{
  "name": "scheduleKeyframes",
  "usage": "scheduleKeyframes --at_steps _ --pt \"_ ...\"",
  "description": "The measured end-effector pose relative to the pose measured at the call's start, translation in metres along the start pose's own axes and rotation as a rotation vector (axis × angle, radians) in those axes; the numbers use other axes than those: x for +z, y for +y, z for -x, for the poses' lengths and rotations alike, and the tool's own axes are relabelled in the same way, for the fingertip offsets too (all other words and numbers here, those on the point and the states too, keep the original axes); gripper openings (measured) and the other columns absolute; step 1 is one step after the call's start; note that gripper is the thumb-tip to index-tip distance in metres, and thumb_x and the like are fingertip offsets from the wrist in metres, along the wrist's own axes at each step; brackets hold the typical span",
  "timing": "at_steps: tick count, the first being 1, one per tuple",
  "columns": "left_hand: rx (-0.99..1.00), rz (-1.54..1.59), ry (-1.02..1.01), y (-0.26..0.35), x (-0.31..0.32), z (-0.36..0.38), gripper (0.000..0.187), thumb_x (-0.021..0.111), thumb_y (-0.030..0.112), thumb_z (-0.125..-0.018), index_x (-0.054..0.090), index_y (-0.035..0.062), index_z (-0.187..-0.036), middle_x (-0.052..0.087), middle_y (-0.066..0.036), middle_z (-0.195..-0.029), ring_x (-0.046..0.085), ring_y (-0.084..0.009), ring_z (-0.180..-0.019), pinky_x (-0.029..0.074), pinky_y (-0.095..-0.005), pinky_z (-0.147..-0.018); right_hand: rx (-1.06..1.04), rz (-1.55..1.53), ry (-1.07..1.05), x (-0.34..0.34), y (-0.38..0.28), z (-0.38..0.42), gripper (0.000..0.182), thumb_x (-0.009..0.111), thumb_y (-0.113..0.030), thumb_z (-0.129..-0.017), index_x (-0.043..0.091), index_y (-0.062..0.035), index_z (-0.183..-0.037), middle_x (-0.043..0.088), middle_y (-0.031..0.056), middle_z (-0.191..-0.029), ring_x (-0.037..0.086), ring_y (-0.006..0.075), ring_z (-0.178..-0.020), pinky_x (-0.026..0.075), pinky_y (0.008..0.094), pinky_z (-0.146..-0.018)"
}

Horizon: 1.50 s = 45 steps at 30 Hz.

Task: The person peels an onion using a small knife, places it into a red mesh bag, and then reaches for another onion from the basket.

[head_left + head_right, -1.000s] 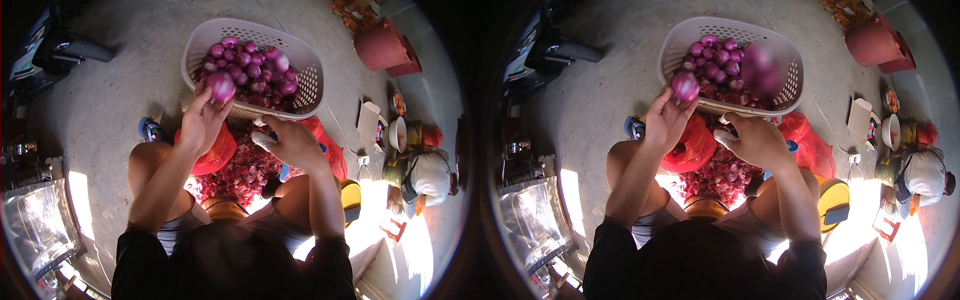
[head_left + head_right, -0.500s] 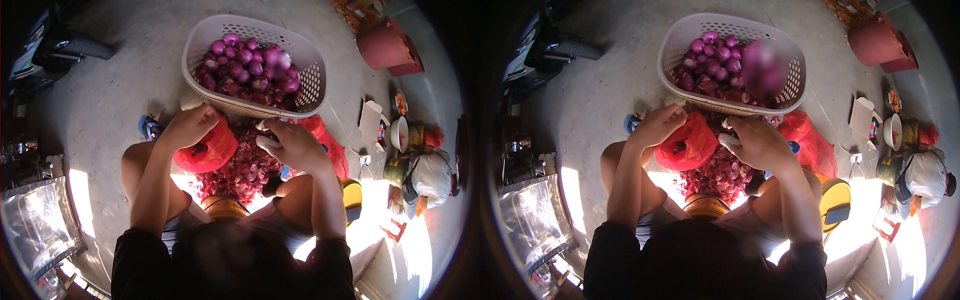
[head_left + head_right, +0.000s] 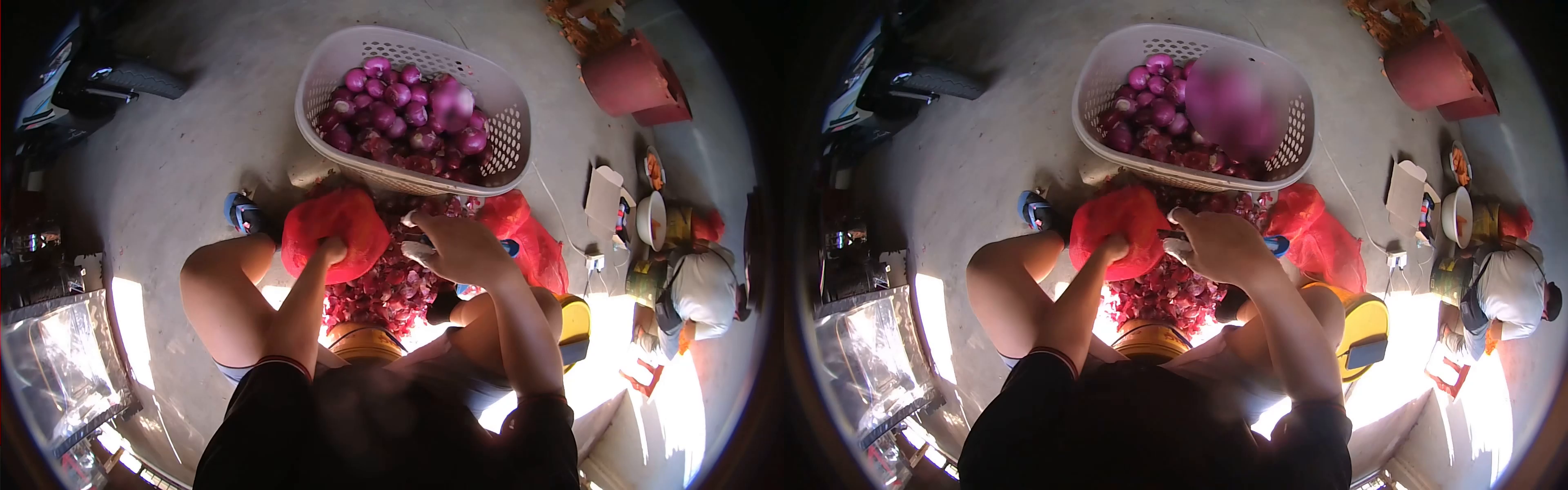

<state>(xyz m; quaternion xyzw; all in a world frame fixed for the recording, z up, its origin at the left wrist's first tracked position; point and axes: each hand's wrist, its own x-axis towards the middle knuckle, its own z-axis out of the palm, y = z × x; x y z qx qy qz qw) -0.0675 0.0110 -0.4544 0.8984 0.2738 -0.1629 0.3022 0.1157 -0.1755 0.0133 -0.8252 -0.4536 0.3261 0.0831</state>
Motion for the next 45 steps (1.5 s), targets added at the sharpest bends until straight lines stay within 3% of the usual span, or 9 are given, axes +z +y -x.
scheduleKeyframes --at_steps 1,3,5,7,12,14,17,38,45 --pt "0.049 0.090 0.148 -0.026 0.053 -0.009 0.029 0.045 0.010 -0.079 0.067 0.0038 -0.096 0.065 -0.021 -0.094 0.061 -0.0388 -0.090 0.048 -0.0449 -0.078 0.001 -0.007 -0.018 0.002 0.000 0.000 0.045 0.054 -0.039 -0.087 0.049 -0.0088 -0.119 0.062 0.0170 -0.095 0.060 0.0342 -0.089 0.046 0.0448 -0.073" --pt "0.092 -0.163 0.314 0.041 0.008 0.021 0.026 0.047 0.015 -0.081 0.066 0.0101 -0.098 0.065 -0.015 -0.091 0.063 -0.0326 -0.089 0.050 -0.0419 -0.076 0.003 -0.012 -0.050 0.004 0.003 -0.003 0.046 0.053 -0.040 -0.087 0.048 -0.0096 -0.120 0.062 0.0168 -0.096 0.060 0.0342 -0.089 0.046 0.0450 -0.074" --pt "0.008 -0.498 -0.148 -0.009 0.033 -0.008 0.023 0.050 0.019 -0.082 0.067 0.0112 -0.096 0.065 -0.015 -0.091 0.064 -0.0314 -0.087 0.051 -0.0419 -0.074 0.020 -0.015 -0.018 0.006 0.004 -0.004 0.046 0.054 -0.040 -0.087 0.048 -0.0098 -0.120 0.062 0.0175 -0.096 0.060 0.0345 -0.089 0.046 0.0453 -0.073" --pt "-0.314 -0.159 0.082 -0.014 -0.013 0.005 0.023 0.055 0.027 -0.081 0.067 0.0134 -0.094 0.066 -0.014 -0.090 0.065 -0.0271 -0.084 0.052 -0.0398 -0.071 0.018 0.010 -0.001 0.007 0.005 -0.005 0.046 0.054 -0.040 -0.087 0.048 -0.0100 -0.121 0.062 0.0177 -0.094 0.060 0.0351 -0.087 0.046 0.0455 -0.073" --pt "-0.175 -0.600 -0.076 -0.014 -0.058 0.011 0.023 0.052 0.027 -0.083 0.068 0.0122 -0.092 0.067 -0.013 -0.089 0.065 -0.0282 -0.083 0.052 -0.0400 -0.072 -0.030 0.020 -0.025 0.009 0.006 -0.004 0.046 0.054 -0.039 -0.087 0.047 -0.0105 -0.122 0.062 0.0177 -0.089 0.061 0.0360 -0.082 0.047 0.0462 -0.070" --pt "-0.191 -0.552 -0.088 -0.017 -0.057 0.019 0.023 0.052 0.026 -0.083 0.068 0.0121 -0.092 0.067 -0.013 -0.089 0.065 -0.0281 -0.083 0.052 -0.0398 -0.072 -0.070 0.039 0.000 0.008 0.006 -0.005 0.045 0.060 -0.031 -0.082 0.047 -0.0094 -0.119 0.062 0.0186 -0.086 0.062 0.0355 -0.076 0.050 0.0457 -0.065" --pt "-0.214 -0.523 -0.093 -0.020 -0.058 0.026 0.023 0.052 0.026 -0.082 0.068 0.0120 -0.093 0.066 -0.013 -0.089 0.065 -0.0278 -0.084 0.052 -0.0396 -0.072 -0.068 0.038 -0.021 0.007 0.005 -0.004 0.047 0.054 -0.040 -0.087 0.047 -0.0107 -0.123 0.062 0.0175 -0.086 0.061 0.0357 -0.079 0.047 0.0466 -0.067" --pt "-0.268 -0.462 -0.079 -0.038 -0.087 0.004 0.023 0.054 0.024 -0.081 0.065 0.0108 -0.095 0.066 -0.013 -0.090 0.064 -0.0259 -0.086 0.051 -0.0380 -0.074 -0.119 0.030 0.011 0.011 0.006 0.002 0.047 0.056 -0.038 -0.084 0.046 -0.0087 -0.119 0.061 0.0181 -0.083 0.062 0.0350 -0.075 0.050 0.0451 -0.063" --pt "-0.259 -0.438 -0.073 -0.035 -0.082 0.005 0.023 0.054 0.023 -0.080 0.064 0.0104 -0.096 0.066 -0.012 -0.091 0.063 -0.0253 -0.086 0.051 -0.0375 -0.074 -0.096 0.004 -0.065 -0.004 -0.008 0.005 0.049 0.055 -0.037 -0.086 0.044 -0.0095 -0.125 0.060 0.0186 -0.093 0.061 0.0355 -0.079 0.048 0.0452 -0.067"
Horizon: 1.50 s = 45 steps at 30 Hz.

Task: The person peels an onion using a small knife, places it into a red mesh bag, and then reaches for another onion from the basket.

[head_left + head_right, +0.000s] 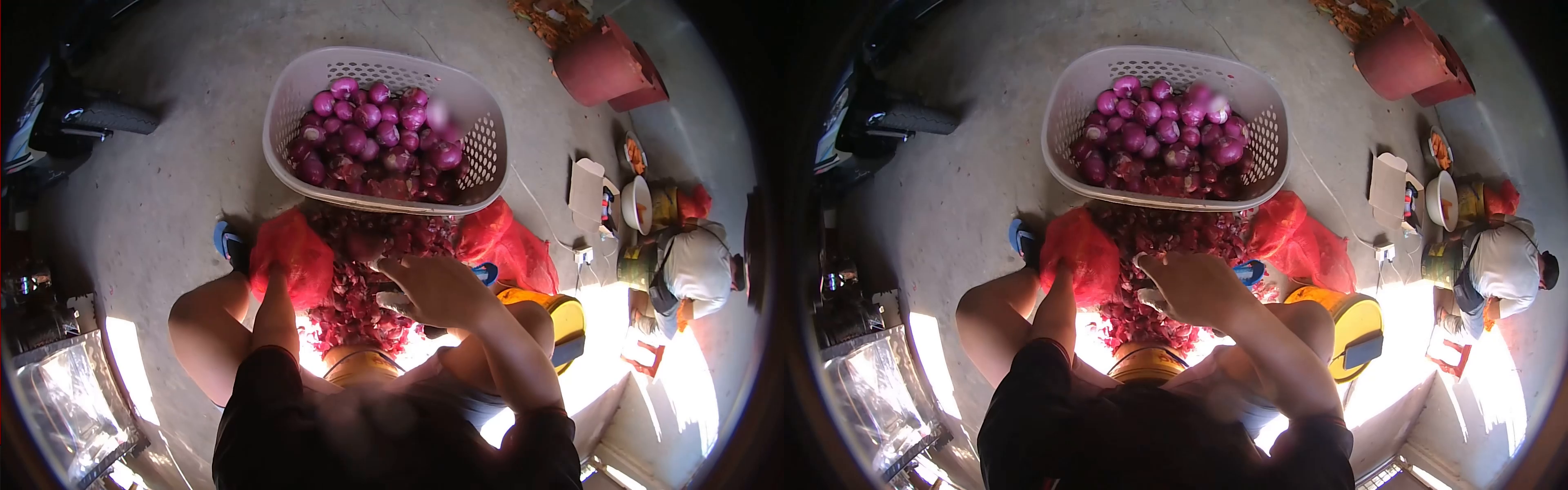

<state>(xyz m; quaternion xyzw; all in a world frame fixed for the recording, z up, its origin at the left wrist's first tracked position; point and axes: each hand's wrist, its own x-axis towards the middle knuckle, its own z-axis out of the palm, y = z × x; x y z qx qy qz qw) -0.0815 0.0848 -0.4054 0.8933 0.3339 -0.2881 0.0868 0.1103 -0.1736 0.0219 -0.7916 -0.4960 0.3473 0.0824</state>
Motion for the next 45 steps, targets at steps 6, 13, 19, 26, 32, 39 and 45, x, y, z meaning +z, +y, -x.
scheduleKeyframes --at_steps 6,13,19,26,32,39,45 --pt "0.010 0.026 0.006 0.005 -0.007 -0.006 0.023 0.055 0.023 -0.080 0.064 0.0101 -0.097 0.065 -0.012 -0.091 0.063 -0.0247 -0.087 0.051 -0.0370 -0.074 0.014 0.018 -0.036 0.001 -0.003 0.003 0.050 0.051 -0.040 -0.088 0.041 -0.0098 -0.127 0.059 0.0199 -0.091 0.061 0.0368 -0.078 0.048 0.0458 -0.066" --pt "0.017 0.089 0.018 0.012 -0.011 -0.004 0.024 0.055 0.022 -0.079 0.063 0.0097 -0.098 0.065 -0.012 -0.092 0.062 -0.0241 -0.087 0.050 -0.0364 -0.075 -0.008 -0.006 -0.001 0.000 -0.004 0.003 0.050 0.051 -0.040 -0.088 0.042 -0.0087 -0.125 0.059 0.0205 -0.090 0.061 0.0373 -0.077 0.048 0.0470 -0.066" --pt "0.020 0.152 0.039 0.022 -0.017 -0.001 0.025 0.056 0.021 -0.078 0.062 0.0094 -0.099 0.065 -0.012 -0.092 0.062 -0.0235 -0.088 0.050 -0.0360 -0.075 0.011 -0.007 -0.047 -0.004 -0.007 0.002 0.049 0.051 -0.040 -0.088 0.042 -0.0088 -0.125 0.059 0.0209 -0.093 0.062 0.0366 -0.074 0.049 0.0471 -0.064" --pt "0.027 0.253 0.068 0.036 -0.023 0.001 0.025 0.056 0.020 -0.078 0.061 0.0090 -0.100 0.065 -0.011 -0.093 0.062 -0.0229 -0.088 0.050 -0.0354 -0.076 0.033 0.025 -0.009 0.023 0.010 -0.014 0.048 0.054 -0.040 -0.086 0.045 -0.0094 -0.122 0.062 0.0197 -0.092 0.063 0.0359 -0.072 0.050 0.0462 -0.063" --pt "0.036 0.377 0.111 0.052 -0.036 0.006 0.026 0.057 0.020 -0.077 0.061 0.0086 -0.101 0.064 -0.011 -0.093 0.061 -0.0224 -0.089 0.050 -0.0350 -0.076 0.041 0.075 0.000 0.044 0.017 -0.043 0.048 0.057 -0.040 -0.084 0.047 -0.0086 -0.118 0.064 0.0177 -0.075 0.063 0.0368 -0.070 0.050 0.0456 -0.062" --pt "0.043 0.578 0.171 0.081 -0.061 0.015 0.027 0.057 0.019 -0.077 0.060 0.0083 -0.102 0.064 -0.011 -0.094 0.061 -0.0217 -0.090 0.049 -0.0344 -0.077 0.333 -0.131 -0.059 0.089 0.015 -0.095 0.097 0.048 -0.070 -0.075 0.022 0.0013 -0.136 0.057 0.0302 -0.104 0.058 0.0426 -0.098 0.046 0.0470 -0.086" --pt "0.021 0.694 0.204 0.086 -0.075 0.026 0.028 0.058 0.018 -0.076 0.059 0.0079 -0.103 0.064 -0.011 -0.094 0.061 -0.0212 -0.090 0.049 -0.0340 -0.077 0.367 -0.572 0.246 0.124 0.044 -0.114 0.092 0.066 -0.044 -0.074 0.015 0.0005 -0.137 0.058 0.0272 -0.105 0.059 0.0380 -0.098 0.046 0.0417 -0.085"
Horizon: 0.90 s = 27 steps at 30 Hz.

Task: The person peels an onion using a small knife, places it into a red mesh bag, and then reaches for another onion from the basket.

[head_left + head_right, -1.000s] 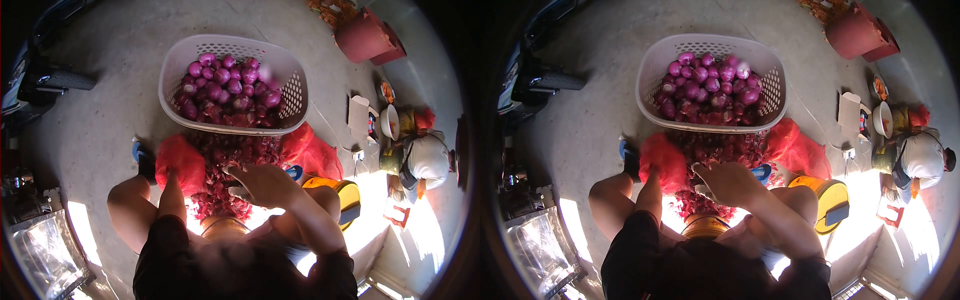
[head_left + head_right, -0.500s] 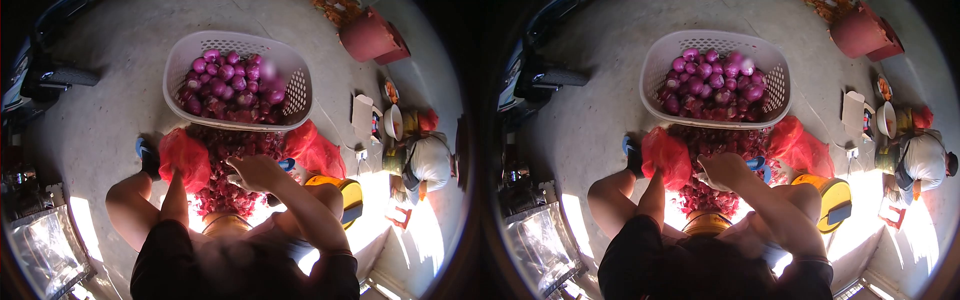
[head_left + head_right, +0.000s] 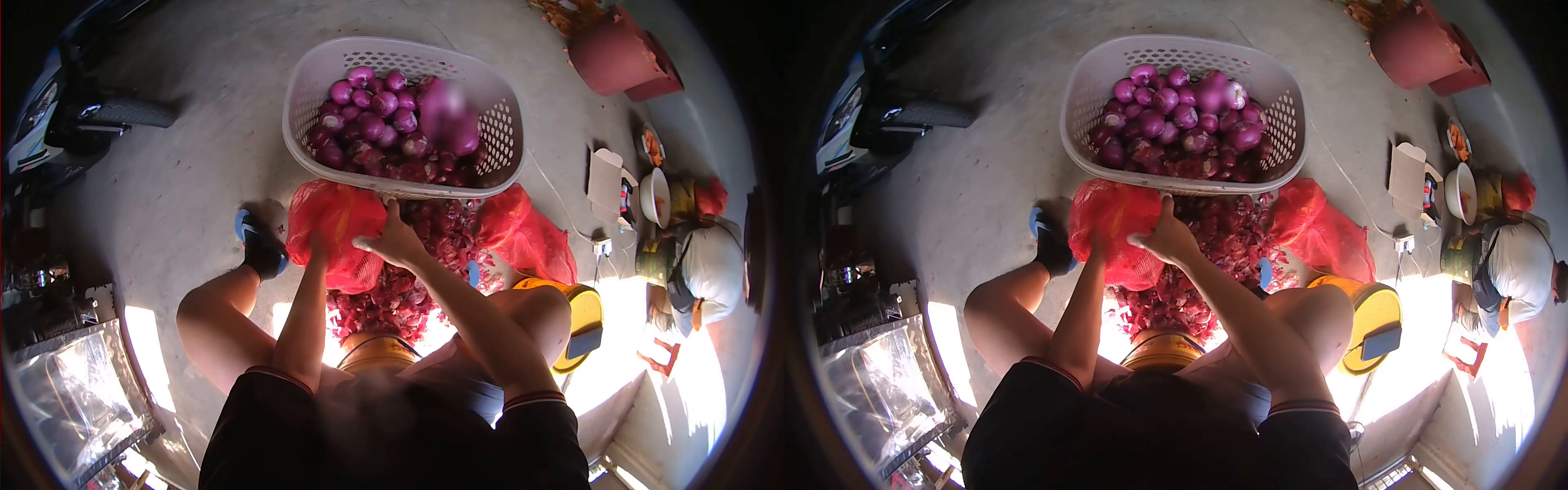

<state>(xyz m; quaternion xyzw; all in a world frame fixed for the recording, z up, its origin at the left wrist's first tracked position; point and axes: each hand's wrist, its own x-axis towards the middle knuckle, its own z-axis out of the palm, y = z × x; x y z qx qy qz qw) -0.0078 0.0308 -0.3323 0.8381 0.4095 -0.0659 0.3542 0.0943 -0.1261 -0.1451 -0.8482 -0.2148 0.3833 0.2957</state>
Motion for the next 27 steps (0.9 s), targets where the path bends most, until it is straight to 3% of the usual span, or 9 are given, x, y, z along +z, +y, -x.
scheduleKeyframes --at_steps 2,5,8,11,14,18,21,25,27 --pt "-0.015 0.040 0.016 0.003 -0.004 0.004 0.029 0.058 0.018 -0.076 0.059 0.0078 -0.103 0.064 -0.011 -0.094 0.060 -0.0210 -0.090 0.049 -0.0338 -0.077 -0.104 -0.220 0.068 0.005 0.011 -0.009 0.078 0.068 -0.019 -0.075 0.021 -0.0004 -0.135 0.057 0.0224 -0.109 0.061 0.0322 -0.095 0.045 0.0368 -0.084" --pt "-0.028 0.109 0.042 0.004 -0.015 0.007 0.029 0.058 0.018 -0.076 0.059 0.0077 -0.103 0.064 -0.011 -0.094 0.060 -0.0207 -0.090 0.049 -0.0336 -0.078 -0.294 -0.157 0.078 0.004 0.012 -0.011 0.065 0.063 -0.014 -0.080 0.028 0.0011 -0.133 0.055 0.0209 -0.114 0.060 0.0258 -0.091 0.046 0.0338 -0.082" --pt "-0.014 0.224 0.066 0.005 -0.045 0.006 0.030 0.058 0.018 -0.076 0.058 0.0075 -0.104 0.064 -0.011 -0.095 0.060 -0.0205 -0.091 0.049 -0.0334 -0.078 -0.276 -0.301 0.008 -0.023 -0.027 0.020 0.055 0.058 -0.010 -0.084 0.032 0.0019 -0.131 0.053 0.0184 -0.116 0.057 0.0177 -0.086 0.046 0.0309 -0.079" --pt "0.045 0.344 0.073 0.019 -0.078 0.004 0.030 0.058 0.017 -0.075 0.058 0.0073 -0.104 0.064 -0.010 -0.095 0.060 -0.0202 -0.091 0.049 -0.0331 -0.078 -0.400 -0.358 0.014 -0.058 -0.062 0.060 0.048 0.058 -0.008 -0.086 0.035 0.0006 -0.128 0.055 0.0119 -0.106 0.050 0.0097 -0.080 0.044 0.0258 -0.072" --pt "0.138 0.414 0.043 0.045 -0.096 0.007 0.031 0.059 0.017 -0.075 0.058 0.0072 -0.105 0.064 -0.010 -0.095 0.060 -0.0199 -0.091 0.049 -0.0329 -0.078 -0.311 -0.479 -0.182 -0.090 -0.071 0.098 0.045 0.061 -0.016 -0.085 0.040 0.0005 -0.120 0.060 0.0139 -0.088 0.058 0.0215 -0.075 0.046 0.0324 -0.073" --pt "0.247 0.386 -0.060 0.078 -0.091 0.025 0.032 0.059 0.016 -0.075 0.057 0.0069 -0.105 0.064 -0.010 -0.095 0.059 -0.0196 -0.092 0.048 -0.0326 -0.078 -0.458 -0.143 -0.041 -0.114 -0.065 0.114 0.046 0.061 -0.020 -0.085 0.038 -0.0007 -0.120 0.062 0.0174 -0.084 0.063 0.0325 -0.077 0.048 0.0416 -0.067" --pt "0.318 0.252 -0.196 0.093 -0.053 0.041 0.032 0.059 0.016 -0.075 0.057 0.0068 -0.106 0.063 -0.010 -0.095 0.059 -0.0193 -0.092 0.048 -0.0324 -0.079 -0.342 0.256 -0.084 -0.114 -0.053 0.104 0.046 0.058 -0.021 -0.085 0.037 -0.0001 -0.120 0.062 0.0211 -0.081 0.061 0.0378 -0.077 0.046 0.0479 -0.064" --pt "0.382 -0.013 -0.363 0.091 0.016 0.073 0.033 0.059 0.016 -0.074 0.056 0.0065 -0.106 0.063 -0.010 -0.096 0.059 -0.0189 -0.092 0.048 -0.0320 -0.079 -0.249 0.490 -0.274 -0.099 -0.049 0.109 0.037 0.057 -0.019 -0.082 0.041 0.0006 -0.109 0.061 0.0198 -0.070 0.061 0.0376 -0.071 0.047 0.0482 -0.063" --pt "0.386 -0.139 -0.382 0.080 0.046 0.073 0.034 0.060 0.016 -0.074 0.056 0.0064 -0.106 0.063 -0.010 -0.096 0.059 -0.0188 -0.092 0.048 -0.0319 -0.079 -0.270 0.547 -0.229 -0.088 -0.034 0.104 0.033 0.055 -0.014 -0.080 0.042 -0.0014 -0.108 0.061 0.0198 -0.069 0.061 0.0379 -0.068 0.047 0.0489 -0.060"
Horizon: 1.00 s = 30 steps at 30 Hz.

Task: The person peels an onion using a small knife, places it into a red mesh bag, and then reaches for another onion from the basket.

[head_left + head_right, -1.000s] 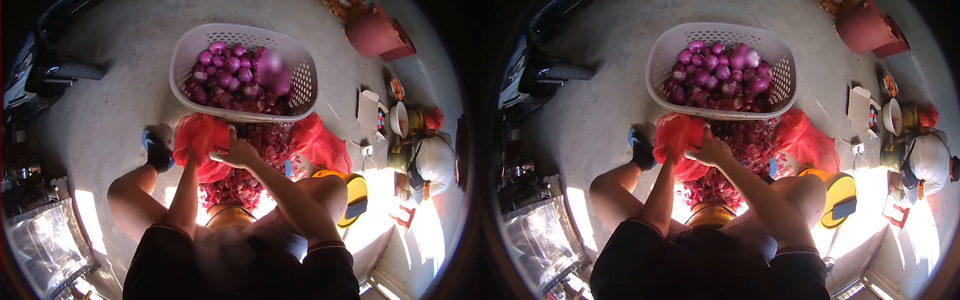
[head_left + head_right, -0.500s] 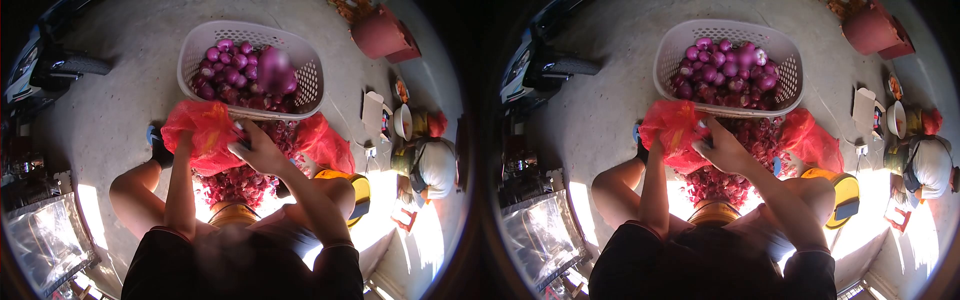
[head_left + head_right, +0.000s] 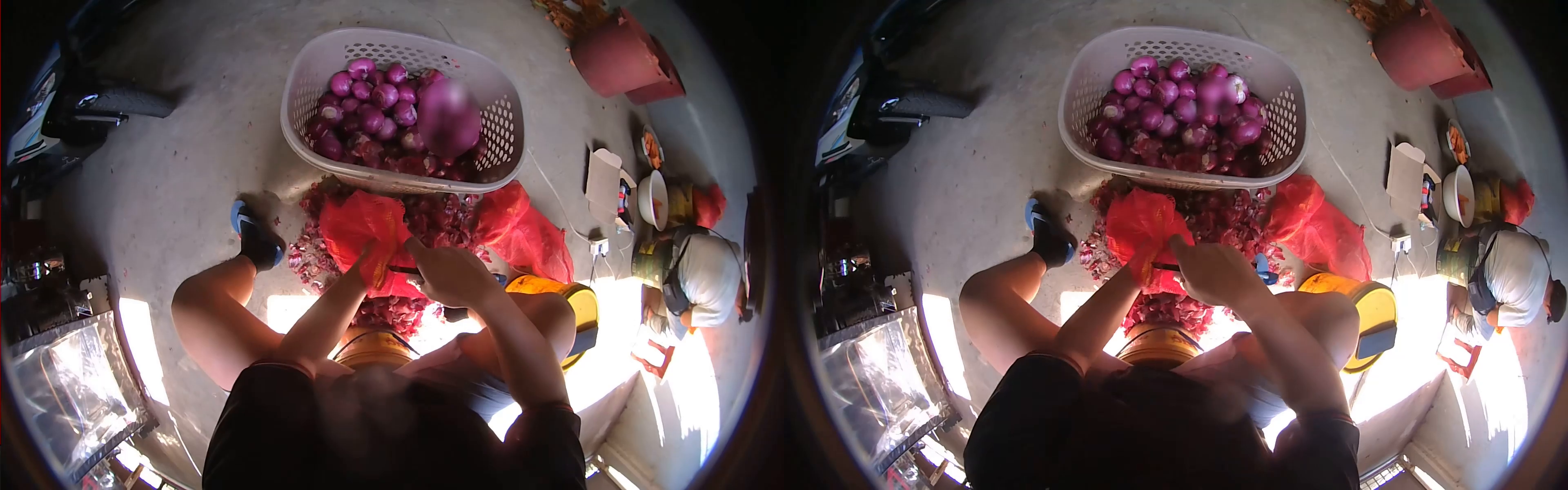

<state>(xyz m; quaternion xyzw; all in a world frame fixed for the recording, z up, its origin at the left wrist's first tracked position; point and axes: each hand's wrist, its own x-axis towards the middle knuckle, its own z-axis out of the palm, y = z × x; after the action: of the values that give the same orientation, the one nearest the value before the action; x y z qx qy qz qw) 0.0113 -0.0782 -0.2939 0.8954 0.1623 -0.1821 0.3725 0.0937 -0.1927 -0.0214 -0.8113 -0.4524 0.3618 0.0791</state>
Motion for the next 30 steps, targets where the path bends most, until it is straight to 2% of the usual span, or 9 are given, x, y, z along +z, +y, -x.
scheduleKeyframes --at_steps 2,4,11,23,30 --pt "-0.039 -0.087 -0.014 -0.018 0.014 -0.008 0.034 0.060 0.015 -0.074 0.056 0.0063 -0.107 0.063 -0.010 -0.096 0.059 -0.0186 -0.093 0.048 -0.0317 -0.079 0.045 0.026 -0.001 0.004 0.001 -0.003 0.034 0.054 -0.012 -0.078 0.042 -0.0032 -0.109 0.060 0.0198 -0.068 0.061 0.0391 -0.068 0.046 0.0501 -0.060" --pt "-0.090 -0.158 -0.017 -0.043 0.023 -0.009 0.035 0.060 0.015 -0.074 0.056 0.0062 -0.107 0.063 -0.010 -0.096 0.059 -0.0184 -0.093 0.048 -0.0316 -0.079 -0.003 0.069 -0.030 0.019 0.003 -0.010 0.032 0.053 -0.013 -0.079 0.042 -0.0043 -0.107 0.060 0.0192 -0.068 0.061 0.0388 -0.067 0.046 0.0499 -0.059" --pt "-0.167 -0.287 -0.038 -0.092 0.029 -0.001 0.036 0.060 0.014 -0.073 0.055 0.0058 -0.108 0.063 -0.009 -0.097 0.058 -0.0178 -0.093 0.048 -0.0310 -0.080 -0.288 -0.010 -0.133 0.057 -0.028 -0.023 0.027 0.053 -0.018 -0.081 0.043 -0.0058 -0.104 0.058 0.0164 -0.064 0.061 0.0373 -0.065 0.046 0.0492 -0.054" --pt "-0.189 -0.343 -0.066 -0.115 0.030 0.017 0.039 0.061 0.013 -0.072 0.054 0.0052 -0.109 0.062 -0.009 -0.097 0.058 -0.0167 -0.094 0.047 -0.0301 -0.081 -0.296 0.023 -0.166 0.073 -0.031 -0.032 0.030 0.054 -0.022 -0.083 0.044 -0.0059 -0.107 0.059 0.0160 -0.066 0.061 0.0362 -0.065 0.046 0.0478 -0.053" --pt "-0.200 -0.360 -0.069 -0.123 0.038 0.019 0.041 0.062 0.012 -0.072 0.053 0.0048 -0.110 0.062 -0.009 -0.098 0.057 -0.0160 -0.095 0.047 -0.0296 -0.081 -0.279 0.089 -0.105 0.056 -0.030 -0.030 0.027 0.052 -0.017 -0.082 0.044 -0.0066 -0.106 0.059 0.0145 -0.066 0.062 0.0345 -0.063 0.047 0.0454 -0.050"
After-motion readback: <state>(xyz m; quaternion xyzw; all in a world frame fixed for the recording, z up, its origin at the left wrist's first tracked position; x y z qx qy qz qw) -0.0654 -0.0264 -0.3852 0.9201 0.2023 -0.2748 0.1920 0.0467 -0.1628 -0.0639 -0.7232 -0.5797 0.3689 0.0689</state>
